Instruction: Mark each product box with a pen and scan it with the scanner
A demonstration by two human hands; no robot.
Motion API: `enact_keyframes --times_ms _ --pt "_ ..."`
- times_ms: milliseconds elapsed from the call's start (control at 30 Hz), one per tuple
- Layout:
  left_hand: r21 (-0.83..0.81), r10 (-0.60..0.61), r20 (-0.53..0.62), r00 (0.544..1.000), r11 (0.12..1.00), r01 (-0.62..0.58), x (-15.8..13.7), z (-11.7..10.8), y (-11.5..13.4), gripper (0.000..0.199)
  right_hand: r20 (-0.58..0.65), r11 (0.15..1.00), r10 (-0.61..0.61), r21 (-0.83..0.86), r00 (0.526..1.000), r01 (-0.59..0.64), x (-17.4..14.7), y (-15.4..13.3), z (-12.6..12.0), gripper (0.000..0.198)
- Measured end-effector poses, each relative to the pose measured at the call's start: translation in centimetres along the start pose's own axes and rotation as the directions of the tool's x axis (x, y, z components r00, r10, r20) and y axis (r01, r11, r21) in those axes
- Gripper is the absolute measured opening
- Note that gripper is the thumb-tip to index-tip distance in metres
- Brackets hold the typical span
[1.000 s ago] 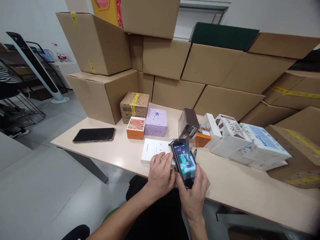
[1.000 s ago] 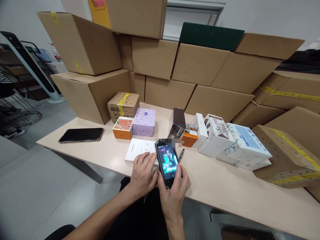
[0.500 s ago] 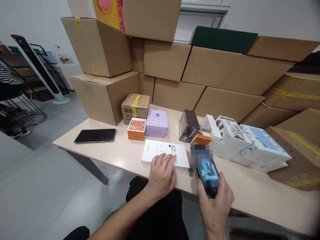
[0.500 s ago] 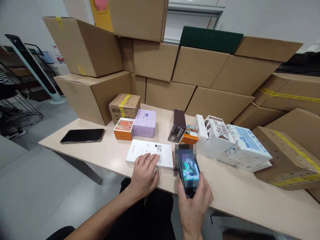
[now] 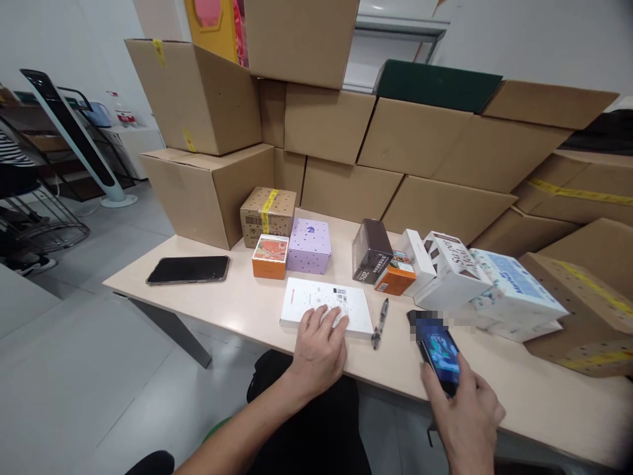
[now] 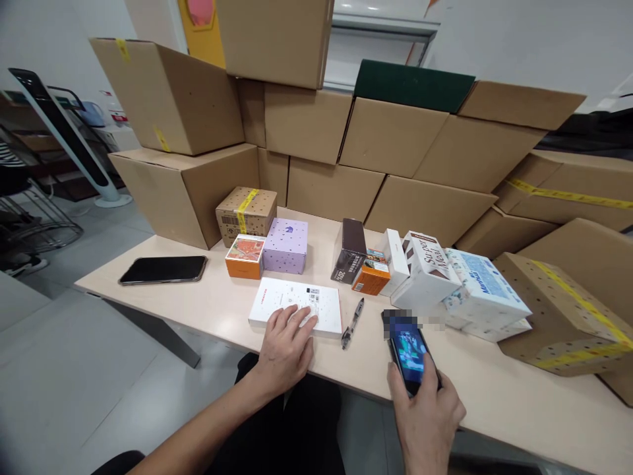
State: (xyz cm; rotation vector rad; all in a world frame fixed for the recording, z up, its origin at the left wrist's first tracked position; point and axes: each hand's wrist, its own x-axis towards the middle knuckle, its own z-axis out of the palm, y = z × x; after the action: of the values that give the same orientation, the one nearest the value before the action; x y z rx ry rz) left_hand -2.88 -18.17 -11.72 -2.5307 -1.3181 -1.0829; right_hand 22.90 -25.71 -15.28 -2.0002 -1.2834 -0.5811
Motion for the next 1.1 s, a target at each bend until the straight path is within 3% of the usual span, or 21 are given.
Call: enact_keyframes --times_ms 100,233,400,500,633,800,933,1100 --pt "-0.006 -0.022 -0.018 1.0 1.0 0.021 0.2 -1.4 -0.9 0.039 -0.068 0.999 -0.029 -0.023 0.997 0.028 0.3 0.0 0.0 0.07" --pt "0.039 -0.178 -0.101 0.979 0.982 0.183 0.4 -3.1 -3.7 0.039 -0.183 0.995 -0.096 0.005 0.978 0.099 0.8 -2.1 -0.6 0.061" --pt "0.032 -0.329 0.074 0.942 0.944 0.327 -0.4 -4.0 -6.1 0.046 -0.002 0.907 -0.337 0.267 0.942 0.325 0.8 -7.9 -0.5 0.045" --pt "-0.059 -0.291 0.2 0.936 0.95 0.308 -1.0 -5.5 -6.5 0.058 0.116 0.895 -0.371 0.309 0.921 0.322 0.7 -10.3 0.4 0.05" --pt "-0.13 -0.215 0.334 0.918 0.954 0.271 -0.6 -7.6 -7.8 0.07 0.137 0.887 -0.364 0.354 0.921 0.297 0.8 -10.7 1.3 0.048" --pt "-0.271 -0.094 0.389 0.916 0.939 0.212 0.3 -7.5 -9.8 0.056 0.147 0.881 -0.345 0.391 0.927 0.266 0.8 -10.1 1.7 0.04" --pt "-0.302 -0.09 0.401 0.912 0.927 0.224 0.2 -7.2 -9.6 0.065 0.112 0.873 -0.339 0.408 0.934 0.267 1.0 -10.3 1.7 0.037" --pt "-0.294 -0.141 0.333 0.932 0.924 0.245 0.1 -9.9 -8.4 0.061 -0.011 0.855 -0.279 0.453 0.96 0.253 1.4 -10.0 1.1 0.033"
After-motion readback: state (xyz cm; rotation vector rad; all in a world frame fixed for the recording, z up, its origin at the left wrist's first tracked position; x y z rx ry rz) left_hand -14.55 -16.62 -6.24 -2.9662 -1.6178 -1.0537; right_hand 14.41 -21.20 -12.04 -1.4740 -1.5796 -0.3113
